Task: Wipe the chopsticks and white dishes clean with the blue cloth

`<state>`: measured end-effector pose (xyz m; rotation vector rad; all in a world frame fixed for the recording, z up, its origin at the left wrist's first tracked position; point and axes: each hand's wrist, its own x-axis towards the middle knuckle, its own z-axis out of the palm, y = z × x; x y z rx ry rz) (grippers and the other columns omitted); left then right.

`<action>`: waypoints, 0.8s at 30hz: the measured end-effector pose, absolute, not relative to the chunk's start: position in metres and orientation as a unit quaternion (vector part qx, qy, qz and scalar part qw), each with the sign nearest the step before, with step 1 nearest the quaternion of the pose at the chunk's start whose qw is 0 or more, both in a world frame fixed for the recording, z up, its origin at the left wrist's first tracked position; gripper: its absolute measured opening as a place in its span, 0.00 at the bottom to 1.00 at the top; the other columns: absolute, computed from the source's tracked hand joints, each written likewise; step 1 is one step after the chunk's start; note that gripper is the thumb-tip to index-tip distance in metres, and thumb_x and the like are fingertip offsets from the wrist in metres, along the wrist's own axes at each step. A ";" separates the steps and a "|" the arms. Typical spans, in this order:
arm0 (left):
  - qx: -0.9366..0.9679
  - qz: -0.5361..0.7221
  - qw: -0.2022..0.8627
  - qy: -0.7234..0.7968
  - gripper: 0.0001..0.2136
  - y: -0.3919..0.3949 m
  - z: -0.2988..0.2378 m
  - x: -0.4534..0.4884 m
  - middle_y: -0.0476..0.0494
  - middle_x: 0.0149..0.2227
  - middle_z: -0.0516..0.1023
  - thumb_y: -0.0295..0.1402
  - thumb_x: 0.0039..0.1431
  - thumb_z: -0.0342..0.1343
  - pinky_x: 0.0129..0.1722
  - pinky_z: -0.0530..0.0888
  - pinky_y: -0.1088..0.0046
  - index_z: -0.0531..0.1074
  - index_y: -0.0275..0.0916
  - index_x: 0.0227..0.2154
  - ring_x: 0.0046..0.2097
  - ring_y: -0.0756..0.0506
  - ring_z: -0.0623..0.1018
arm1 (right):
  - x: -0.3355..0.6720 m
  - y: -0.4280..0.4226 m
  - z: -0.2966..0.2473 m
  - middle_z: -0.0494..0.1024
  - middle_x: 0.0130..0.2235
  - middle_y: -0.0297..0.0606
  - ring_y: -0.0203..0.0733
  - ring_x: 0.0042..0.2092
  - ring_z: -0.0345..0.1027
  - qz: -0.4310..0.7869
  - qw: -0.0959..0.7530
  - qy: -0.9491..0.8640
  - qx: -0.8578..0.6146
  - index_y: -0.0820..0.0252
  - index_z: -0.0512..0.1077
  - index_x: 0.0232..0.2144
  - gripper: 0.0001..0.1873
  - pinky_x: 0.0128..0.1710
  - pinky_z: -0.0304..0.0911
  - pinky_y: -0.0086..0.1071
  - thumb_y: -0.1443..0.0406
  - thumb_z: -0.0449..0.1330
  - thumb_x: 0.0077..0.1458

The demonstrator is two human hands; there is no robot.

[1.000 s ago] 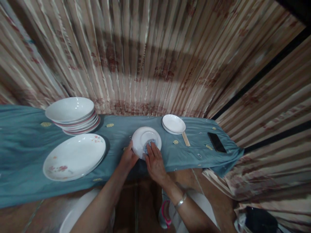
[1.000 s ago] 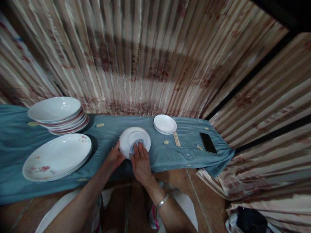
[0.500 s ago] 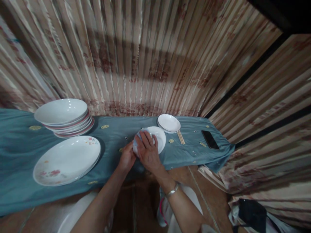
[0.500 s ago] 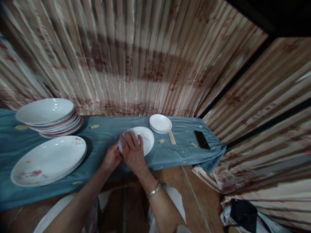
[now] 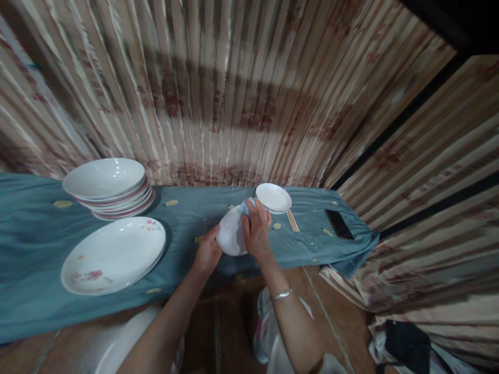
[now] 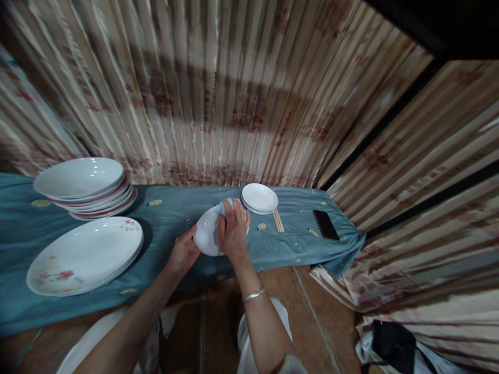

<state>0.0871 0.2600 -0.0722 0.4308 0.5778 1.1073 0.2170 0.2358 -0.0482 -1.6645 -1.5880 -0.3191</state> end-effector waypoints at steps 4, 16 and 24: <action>0.187 0.505 0.797 0.274 0.11 0.260 -0.071 0.086 0.39 0.35 0.83 0.35 0.49 0.62 0.51 0.73 0.60 0.79 0.32 0.33 0.50 0.36 0.78 | 0.224 0.239 -0.057 0.66 0.61 0.48 0.44 0.65 0.51 -0.107 0.433 -0.604 -0.660 0.60 0.60 0.60 0.22 0.62 0.47 0.47 0.63 0.42 0.67; 0.093 0.508 0.801 0.303 0.08 0.269 -0.079 0.080 0.41 0.30 0.82 0.31 0.56 0.56 0.53 0.72 0.59 0.78 0.34 0.33 0.49 0.37 0.78 | 0.235 0.250 -0.106 0.65 0.61 0.53 0.46 0.65 0.53 -0.042 0.448 -0.567 -0.690 0.65 0.54 0.64 0.26 0.60 0.56 0.48 0.62 0.41 0.66; 0.056 0.508 0.796 0.324 0.13 0.270 -0.078 0.079 0.39 0.35 0.83 0.31 0.62 0.49 0.54 0.72 0.58 0.76 0.33 0.44 0.50 0.38 0.78 | 0.224 0.235 -0.137 0.57 0.64 0.62 0.52 0.67 0.48 -0.005 0.395 -0.555 -0.732 0.74 0.48 0.65 0.31 0.60 0.57 0.52 0.58 0.40 0.66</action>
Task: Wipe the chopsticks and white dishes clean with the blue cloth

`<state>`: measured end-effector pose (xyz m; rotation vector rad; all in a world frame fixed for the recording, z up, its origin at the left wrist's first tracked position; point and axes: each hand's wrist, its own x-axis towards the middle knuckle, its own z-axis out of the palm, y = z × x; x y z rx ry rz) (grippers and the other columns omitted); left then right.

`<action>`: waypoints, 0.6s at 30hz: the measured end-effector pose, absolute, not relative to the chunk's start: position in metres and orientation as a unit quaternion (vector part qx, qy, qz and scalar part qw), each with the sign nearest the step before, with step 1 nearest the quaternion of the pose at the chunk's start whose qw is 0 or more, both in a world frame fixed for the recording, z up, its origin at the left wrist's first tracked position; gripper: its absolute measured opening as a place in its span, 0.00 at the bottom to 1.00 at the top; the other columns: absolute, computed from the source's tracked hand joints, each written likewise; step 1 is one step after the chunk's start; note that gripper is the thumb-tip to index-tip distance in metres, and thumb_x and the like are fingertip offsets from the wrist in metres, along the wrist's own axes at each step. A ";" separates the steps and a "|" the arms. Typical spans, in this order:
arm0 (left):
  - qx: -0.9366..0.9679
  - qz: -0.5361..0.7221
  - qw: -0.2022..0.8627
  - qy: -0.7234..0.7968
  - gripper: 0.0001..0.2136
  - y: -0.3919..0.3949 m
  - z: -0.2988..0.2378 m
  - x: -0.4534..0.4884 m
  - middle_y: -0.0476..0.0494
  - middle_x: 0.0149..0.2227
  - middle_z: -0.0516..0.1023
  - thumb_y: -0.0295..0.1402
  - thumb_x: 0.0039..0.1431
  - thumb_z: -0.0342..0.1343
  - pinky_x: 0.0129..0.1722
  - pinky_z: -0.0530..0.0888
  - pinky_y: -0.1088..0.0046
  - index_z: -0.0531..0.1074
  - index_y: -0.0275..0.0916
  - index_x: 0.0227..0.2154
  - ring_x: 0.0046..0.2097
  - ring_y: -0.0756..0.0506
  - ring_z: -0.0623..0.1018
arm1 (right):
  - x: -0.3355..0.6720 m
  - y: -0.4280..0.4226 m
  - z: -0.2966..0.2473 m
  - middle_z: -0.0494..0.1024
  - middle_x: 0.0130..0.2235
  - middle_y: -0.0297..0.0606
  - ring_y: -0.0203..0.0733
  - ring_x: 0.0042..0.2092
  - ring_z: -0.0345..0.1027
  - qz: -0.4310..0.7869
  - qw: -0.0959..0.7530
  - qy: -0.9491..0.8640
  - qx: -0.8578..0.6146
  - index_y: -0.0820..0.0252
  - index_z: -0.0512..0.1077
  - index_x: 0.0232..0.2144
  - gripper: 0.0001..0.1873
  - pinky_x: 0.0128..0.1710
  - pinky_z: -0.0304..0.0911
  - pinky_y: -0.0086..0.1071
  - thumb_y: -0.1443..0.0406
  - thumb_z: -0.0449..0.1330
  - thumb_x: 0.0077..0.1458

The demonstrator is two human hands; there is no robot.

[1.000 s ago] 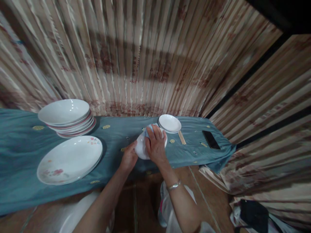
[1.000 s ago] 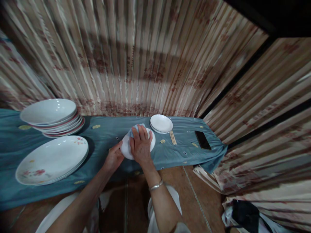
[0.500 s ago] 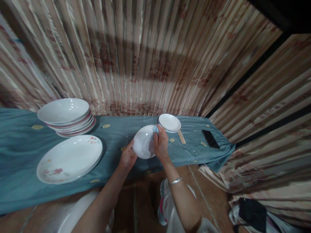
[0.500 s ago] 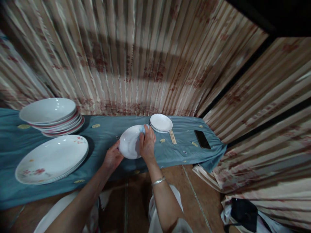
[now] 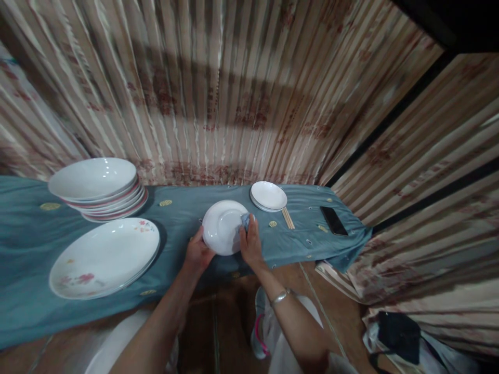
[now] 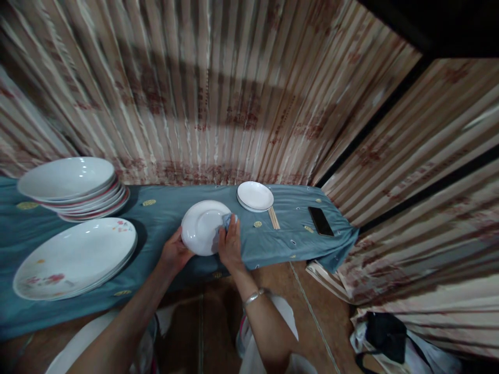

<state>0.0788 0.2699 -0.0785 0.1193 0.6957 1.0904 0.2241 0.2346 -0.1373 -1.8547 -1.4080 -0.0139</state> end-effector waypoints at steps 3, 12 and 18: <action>0.043 0.507 0.789 0.344 0.15 0.270 -0.077 0.079 0.41 0.35 0.83 0.32 0.65 0.46 0.54 0.72 0.60 0.74 0.34 0.48 0.49 0.40 0.78 | 0.218 0.223 -0.144 0.57 0.64 0.64 0.55 0.67 0.49 -0.001 0.344 -0.561 -0.753 0.75 0.46 0.65 0.33 0.58 0.59 0.53 0.58 0.43 0.66; 0.061 0.495 0.781 0.377 0.16 0.280 -0.098 0.077 0.42 0.38 0.83 0.32 0.65 0.47 0.51 0.73 0.66 0.71 0.37 0.52 0.48 0.43 0.78 | 0.204 0.188 -0.154 0.52 0.65 0.67 0.60 0.67 0.46 -0.012 0.291 -0.631 -0.719 0.72 0.44 0.67 0.35 0.57 0.58 0.59 0.59 0.48 0.65; 0.087 0.510 0.780 0.352 0.16 0.280 -0.099 0.079 0.43 0.38 0.83 0.31 0.63 0.50 0.50 0.74 0.66 0.71 0.40 0.53 0.47 0.43 0.79 | 0.191 0.168 -0.145 0.42 0.68 0.67 0.61 0.69 0.34 -0.001 0.268 -0.685 -0.678 0.77 0.45 0.66 0.36 0.62 0.53 0.56 0.63 0.51 0.62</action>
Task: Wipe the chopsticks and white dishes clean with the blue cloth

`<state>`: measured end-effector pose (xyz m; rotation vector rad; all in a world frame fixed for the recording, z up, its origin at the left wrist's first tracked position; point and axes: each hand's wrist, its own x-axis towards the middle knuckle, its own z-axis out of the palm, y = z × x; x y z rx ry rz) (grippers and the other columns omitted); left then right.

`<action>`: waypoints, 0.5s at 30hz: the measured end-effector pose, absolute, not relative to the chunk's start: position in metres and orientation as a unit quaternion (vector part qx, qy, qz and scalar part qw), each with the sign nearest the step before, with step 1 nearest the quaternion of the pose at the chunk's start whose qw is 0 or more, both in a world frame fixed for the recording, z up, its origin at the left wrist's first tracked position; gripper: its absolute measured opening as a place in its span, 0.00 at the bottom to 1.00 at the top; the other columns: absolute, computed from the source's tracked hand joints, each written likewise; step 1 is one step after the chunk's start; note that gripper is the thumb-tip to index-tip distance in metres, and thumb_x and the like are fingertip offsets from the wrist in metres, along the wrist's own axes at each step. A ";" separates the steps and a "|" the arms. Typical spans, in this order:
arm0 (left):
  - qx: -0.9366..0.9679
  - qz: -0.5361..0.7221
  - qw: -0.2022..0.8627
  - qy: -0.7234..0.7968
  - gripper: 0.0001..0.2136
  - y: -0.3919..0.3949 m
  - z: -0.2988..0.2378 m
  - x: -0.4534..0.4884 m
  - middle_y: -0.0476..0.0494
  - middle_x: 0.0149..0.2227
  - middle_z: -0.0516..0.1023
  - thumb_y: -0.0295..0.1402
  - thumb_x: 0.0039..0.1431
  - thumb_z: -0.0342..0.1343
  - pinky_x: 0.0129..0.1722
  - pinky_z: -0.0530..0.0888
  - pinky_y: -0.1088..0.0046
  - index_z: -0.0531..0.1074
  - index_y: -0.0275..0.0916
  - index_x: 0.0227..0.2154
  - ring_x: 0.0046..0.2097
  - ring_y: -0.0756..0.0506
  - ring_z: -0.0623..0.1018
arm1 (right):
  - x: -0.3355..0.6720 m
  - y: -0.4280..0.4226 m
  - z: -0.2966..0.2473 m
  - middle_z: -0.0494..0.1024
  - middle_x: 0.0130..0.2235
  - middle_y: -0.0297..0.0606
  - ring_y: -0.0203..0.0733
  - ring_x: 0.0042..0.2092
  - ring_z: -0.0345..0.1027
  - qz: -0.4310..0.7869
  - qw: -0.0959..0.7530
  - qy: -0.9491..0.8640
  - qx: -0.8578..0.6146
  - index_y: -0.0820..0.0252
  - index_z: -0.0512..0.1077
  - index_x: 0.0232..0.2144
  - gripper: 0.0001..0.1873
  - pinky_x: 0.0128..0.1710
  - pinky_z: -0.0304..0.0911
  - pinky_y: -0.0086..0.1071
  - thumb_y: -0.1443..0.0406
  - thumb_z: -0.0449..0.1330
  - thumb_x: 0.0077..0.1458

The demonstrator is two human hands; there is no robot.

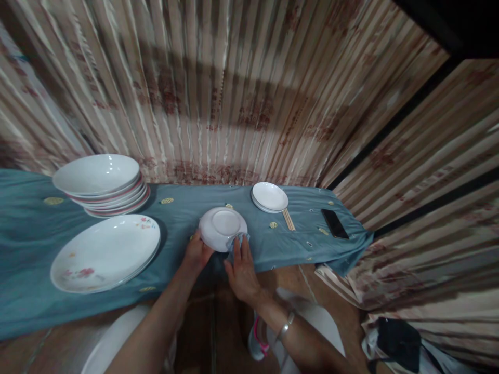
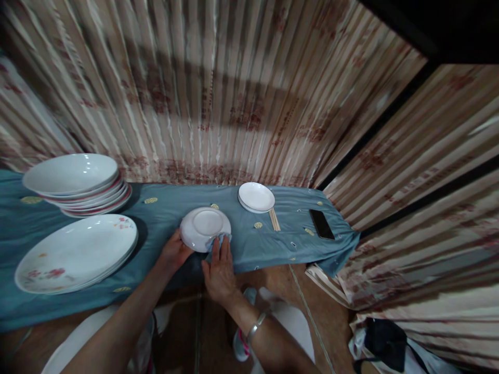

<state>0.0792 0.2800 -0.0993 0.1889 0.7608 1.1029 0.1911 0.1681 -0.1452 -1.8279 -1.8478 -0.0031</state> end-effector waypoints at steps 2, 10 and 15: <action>0.073 0.519 0.776 0.351 0.16 0.278 -0.096 0.079 0.44 0.37 0.83 0.32 0.65 0.47 0.51 0.73 0.66 0.71 0.41 0.53 0.47 0.43 0.79 | 0.188 0.165 -0.142 0.43 0.68 0.66 0.61 0.70 0.33 -0.011 0.255 -0.709 -0.658 0.76 0.46 0.66 0.35 0.62 0.53 0.56 0.66 0.51 0.62; 0.038 0.528 0.774 0.346 0.20 0.274 -0.097 0.080 0.41 0.40 0.82 0.39 0.68 0.39 0.49 0.75 0.67 0.73 0.36 0.47 0.47 0.43 0.79 | 0.182 0.182 -0.128 0.57 0.66 0.51 0.52 0.68 0.44 -0.071 0.182 -0.815 -0.545 0.67 0.55 0.64 0.32 0.63 0.54 0.48 0.75 0.50 0.58; 0.044 0.532 0.760 0.371 0.17 0.276 -0.113 0.080 0.39 0.35 0.81 0.40 0.65 0.45 0.47 0.75 0.70 0.76 0.35 0.39 0.44 0.44 0.80 | 0.176 0.206 -0.114 0.63 0.63 0.48 0.47 0.66 0.50 -0.078 0.169 -0.839 -0.511 0.66 0.60 0.62 0.28 0.64 0.53 0.44 0.72 0.51 0.60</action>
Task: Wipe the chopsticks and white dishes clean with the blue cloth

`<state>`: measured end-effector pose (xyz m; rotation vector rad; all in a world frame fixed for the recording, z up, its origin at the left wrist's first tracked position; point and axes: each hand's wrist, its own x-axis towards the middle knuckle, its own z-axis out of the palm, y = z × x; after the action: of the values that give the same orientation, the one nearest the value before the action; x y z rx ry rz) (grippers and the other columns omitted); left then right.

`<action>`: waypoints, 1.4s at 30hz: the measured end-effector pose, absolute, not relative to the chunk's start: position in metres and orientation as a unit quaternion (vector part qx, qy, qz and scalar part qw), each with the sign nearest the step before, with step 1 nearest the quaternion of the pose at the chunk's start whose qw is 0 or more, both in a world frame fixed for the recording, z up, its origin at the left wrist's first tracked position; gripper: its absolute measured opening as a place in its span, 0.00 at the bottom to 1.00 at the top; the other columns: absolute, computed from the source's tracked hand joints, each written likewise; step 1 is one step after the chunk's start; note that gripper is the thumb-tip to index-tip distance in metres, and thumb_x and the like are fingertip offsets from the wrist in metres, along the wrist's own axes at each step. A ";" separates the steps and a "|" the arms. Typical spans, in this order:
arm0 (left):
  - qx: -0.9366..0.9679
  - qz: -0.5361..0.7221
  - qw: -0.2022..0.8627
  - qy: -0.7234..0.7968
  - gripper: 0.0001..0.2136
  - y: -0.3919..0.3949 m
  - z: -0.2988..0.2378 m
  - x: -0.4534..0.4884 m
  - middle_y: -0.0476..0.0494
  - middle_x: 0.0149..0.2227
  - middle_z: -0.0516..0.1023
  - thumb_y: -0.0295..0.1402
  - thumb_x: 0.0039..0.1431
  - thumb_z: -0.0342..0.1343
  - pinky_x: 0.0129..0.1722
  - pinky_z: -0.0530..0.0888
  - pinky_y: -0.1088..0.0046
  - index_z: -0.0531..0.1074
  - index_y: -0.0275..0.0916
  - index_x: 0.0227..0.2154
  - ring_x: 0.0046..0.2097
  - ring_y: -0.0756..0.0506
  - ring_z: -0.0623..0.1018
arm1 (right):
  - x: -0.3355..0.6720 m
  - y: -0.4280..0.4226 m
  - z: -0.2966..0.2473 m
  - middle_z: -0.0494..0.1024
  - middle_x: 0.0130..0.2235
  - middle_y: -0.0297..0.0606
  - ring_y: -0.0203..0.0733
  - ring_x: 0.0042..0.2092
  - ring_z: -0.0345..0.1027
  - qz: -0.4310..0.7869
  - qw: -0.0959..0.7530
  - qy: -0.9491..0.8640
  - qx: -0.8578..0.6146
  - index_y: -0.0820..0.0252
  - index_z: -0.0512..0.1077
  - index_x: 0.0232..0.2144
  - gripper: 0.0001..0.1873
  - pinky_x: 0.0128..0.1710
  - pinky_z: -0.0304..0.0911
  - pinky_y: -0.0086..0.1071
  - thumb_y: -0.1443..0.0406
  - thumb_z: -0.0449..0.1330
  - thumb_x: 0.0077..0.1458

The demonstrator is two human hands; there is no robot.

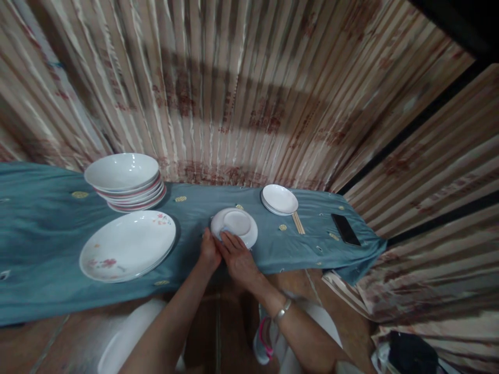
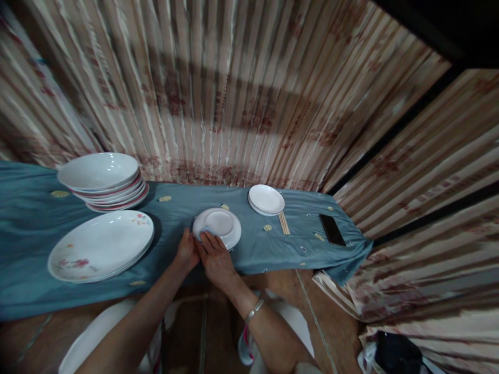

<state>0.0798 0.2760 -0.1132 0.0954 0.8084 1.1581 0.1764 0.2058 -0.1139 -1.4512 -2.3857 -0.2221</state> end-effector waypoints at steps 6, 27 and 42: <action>0.013 0.533 0.766 0.359 0.16 0.275 -0.116 0.081 0.39 0.36 0.81 0.40 0.65 0.46 0.49 0.73 0.72 0.76 0.37 0.31 0.48 0.45 0.78 | 0.171 0.237 -0.097 0.67 0.61 0.47 0.46 0.64 0.54 -0.057 0.150 -0.858 -0.487 0.62 0.64 0.59 0.23 0.63 0.53 0.44 0.69 0.50 0.63; -0.066 0.528 0.779 0.332 0.18 0.276 -0.099 0.076 0.43 0.36 0.79 0.39 0.68 0.39 0.50 0.72 0.73 0.73 0.37 0.36 0.46 0.48 0.78 | 0.163 0.264 -0.077 0.72 0.55 0.47 0.44 0.60 0.59 -0.050 0.093 -0.893 -0.437 0.67 0.67 0.55 0.19 0.61 0.54 0.39 0.70 0.50 0.62; -0.038 0.531 0.759 0.376 0.11 0.281 -0.110 0.078 0.36 0.32 0.80 0.20 0.55 0.49 0.45 0.76 0.63 0.74 0.30 0.39 0.41 0.41 0.80 | 0.203 0.344 -0.089 0.79 0.45 0.52 0.46 0.47 0.73 0.023 0.111 -0.791 -0.601 0.65 0.72 0.47 0.16 0.50 0.63 0.38 0.68 0.46 0.64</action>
<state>0.0779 0.2814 -0.1098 -0.0820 0.8182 1.1569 0.2033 0.3442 -0.0888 -1.7650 -2.3243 0.0665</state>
